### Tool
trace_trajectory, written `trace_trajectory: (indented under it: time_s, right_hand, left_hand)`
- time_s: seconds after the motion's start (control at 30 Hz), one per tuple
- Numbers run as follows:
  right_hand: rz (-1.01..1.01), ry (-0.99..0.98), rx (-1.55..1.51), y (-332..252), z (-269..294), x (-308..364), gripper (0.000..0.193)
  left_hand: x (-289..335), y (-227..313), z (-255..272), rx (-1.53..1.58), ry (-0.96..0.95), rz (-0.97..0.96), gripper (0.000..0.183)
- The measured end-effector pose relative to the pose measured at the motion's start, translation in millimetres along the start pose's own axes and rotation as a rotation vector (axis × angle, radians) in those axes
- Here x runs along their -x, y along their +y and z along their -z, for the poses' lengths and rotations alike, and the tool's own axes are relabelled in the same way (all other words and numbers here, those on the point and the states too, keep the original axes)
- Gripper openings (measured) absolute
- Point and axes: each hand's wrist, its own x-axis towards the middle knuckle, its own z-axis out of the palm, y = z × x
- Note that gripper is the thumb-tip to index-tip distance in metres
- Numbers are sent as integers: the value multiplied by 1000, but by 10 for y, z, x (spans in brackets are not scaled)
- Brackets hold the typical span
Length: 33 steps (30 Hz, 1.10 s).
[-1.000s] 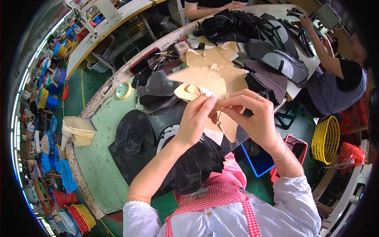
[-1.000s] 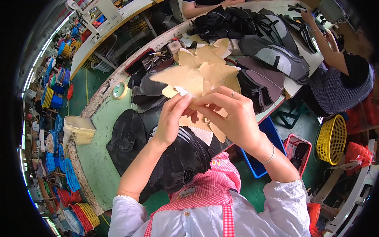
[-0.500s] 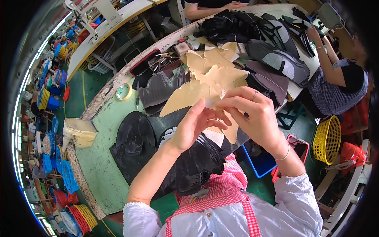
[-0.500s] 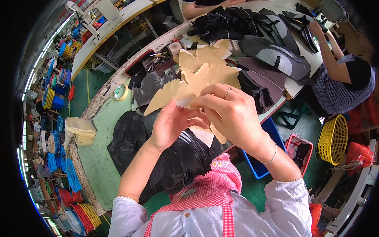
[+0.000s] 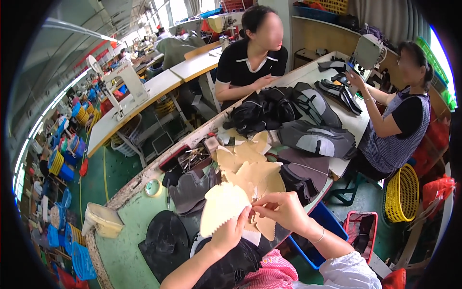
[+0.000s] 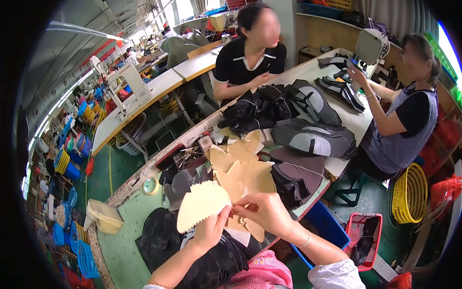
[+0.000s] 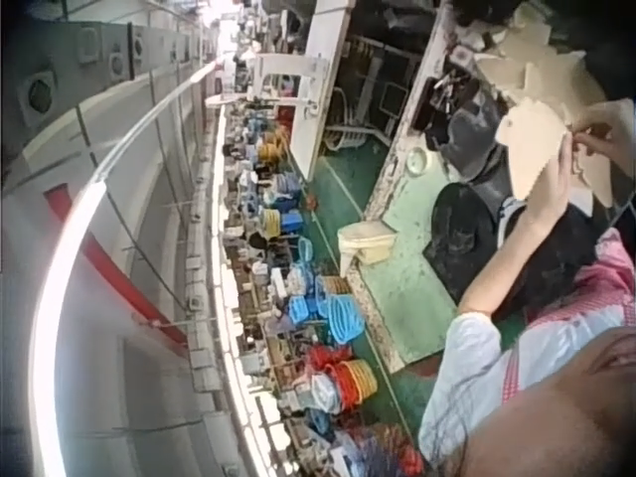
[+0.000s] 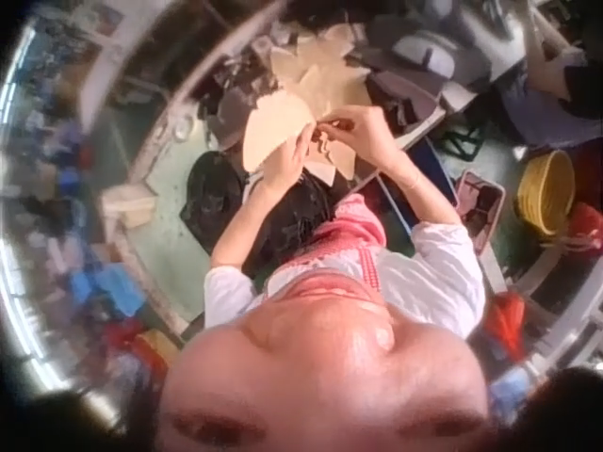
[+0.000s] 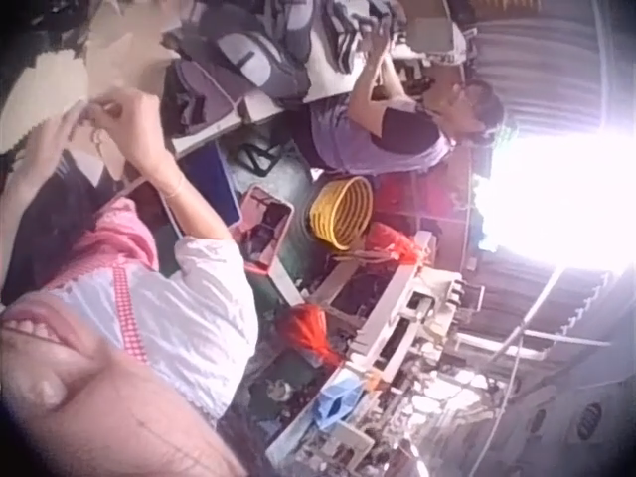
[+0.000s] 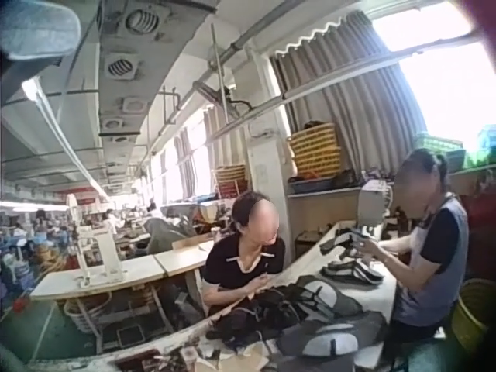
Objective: Organizing and stacking cut shoe upper components.
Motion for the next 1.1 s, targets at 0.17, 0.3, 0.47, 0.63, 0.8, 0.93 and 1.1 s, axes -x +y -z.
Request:
trace_trajectory:
  time_s: [0.17,0.3,0.47,0.63,0.8,0.93,1.1]
  right_hand:
    - [73,48,48,147,51,33,5]
    - [-148,101,-631,430,180,59,8]
    - [-358,-174,-254,586,956,434,18]
    - [-99,-126,357,199,919,473,26]
    - [619,-26,489,-113,428,-36,35]
    - [648,-28,369,58,196,-54,31]
    - [661,-116,396,-228,9,-100,22]
  left_hand:
    - [-54,-7,-200,-201,131,-255,12]
    - [-187,-70,-127,367,-292,192,31]
    - [-277,-230,195,681,-378,283,32]
    - [-381,-207,214,712,-490,365,44]
    - [-210,-193,234,879,-676,469,52]
    - [-139,-62,217,1060,-692,496,68]
    - [47,-80,379,1462,-683,392,88]
